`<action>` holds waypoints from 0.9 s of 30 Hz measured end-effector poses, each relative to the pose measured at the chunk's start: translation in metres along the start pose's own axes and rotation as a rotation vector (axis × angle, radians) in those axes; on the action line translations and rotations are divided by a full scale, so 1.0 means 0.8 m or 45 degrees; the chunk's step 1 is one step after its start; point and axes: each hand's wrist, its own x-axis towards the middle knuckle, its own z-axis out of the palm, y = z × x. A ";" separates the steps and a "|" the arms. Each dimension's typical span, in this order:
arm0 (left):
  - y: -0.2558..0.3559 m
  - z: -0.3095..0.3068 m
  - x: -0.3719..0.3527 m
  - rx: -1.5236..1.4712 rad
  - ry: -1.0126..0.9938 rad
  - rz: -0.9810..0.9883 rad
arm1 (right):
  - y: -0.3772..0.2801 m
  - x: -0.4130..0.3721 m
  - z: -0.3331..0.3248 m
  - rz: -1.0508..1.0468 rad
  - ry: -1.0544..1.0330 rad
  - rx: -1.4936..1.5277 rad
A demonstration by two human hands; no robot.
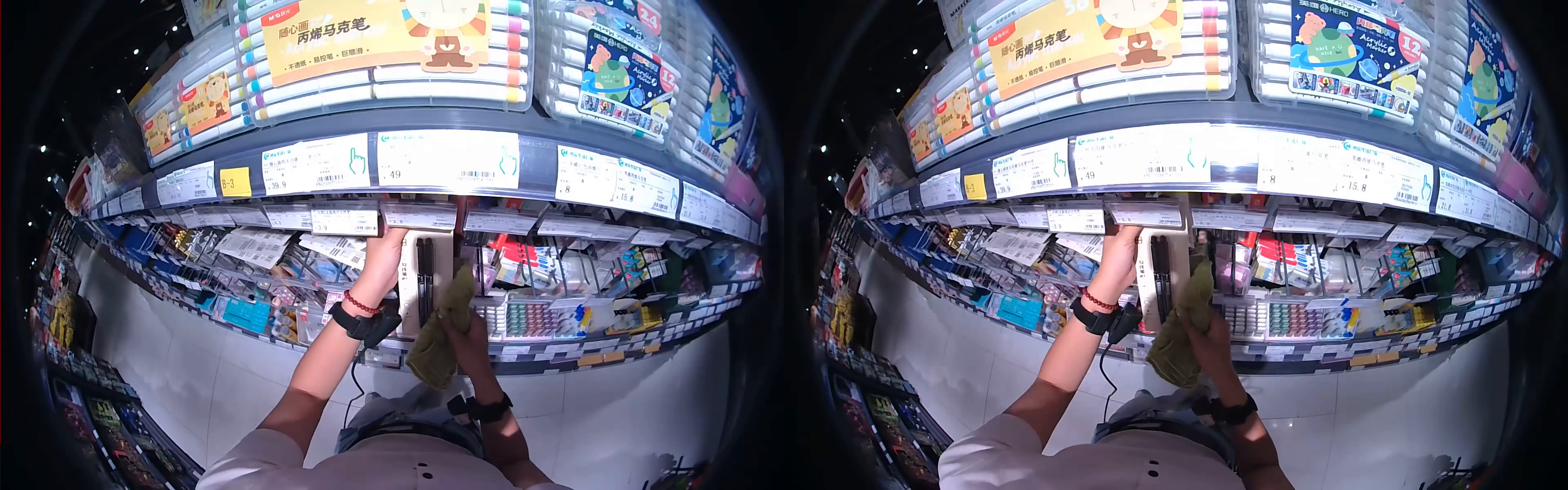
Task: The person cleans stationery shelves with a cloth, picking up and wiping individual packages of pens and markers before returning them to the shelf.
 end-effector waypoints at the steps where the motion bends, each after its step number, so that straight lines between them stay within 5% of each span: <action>1: -0.007 -0.002 0.008 0.000 0.055 0.046 | 0.000 0.005 0.001 -0.014 0.023 -0.021; 6: -0.021 -0.010 0.030 0.016 0.113 0.182 | 0.004 0.027 0.005 -0.032 0.096 0.010; 14: -0.049 -0.073 0.056 0.809 -0.140 0.262 | -0.019 0.025 0.018 -0.037 0.204 0.309; 16: -0.047 -0.068 0.053 0.175 -0.159 -0.027 | -0.023 0.031 0.016 -0.076 0.235 0.138; 18: -0.050 -0.073 0.050 0.110 -0.174 -0.094 | -0.019 0.038 0.012 -0.102 0.245 -0.082; 20: -0.050 -0.078 0.041 0.425 -0.157 0.010 | -0.001 0.052 0.003 -0.119 0.238 -0.345; 25: 0.014 -0.070 -0.014 0.732 -0.019 0.171 | 0.017 0.091 0.017 -0.155 0.251 0.013; 27: 0.028 -0.102 -0.031 0.522 0.056 0.078 | 0.040 0.113 0.019 -0.128 0.162 0.197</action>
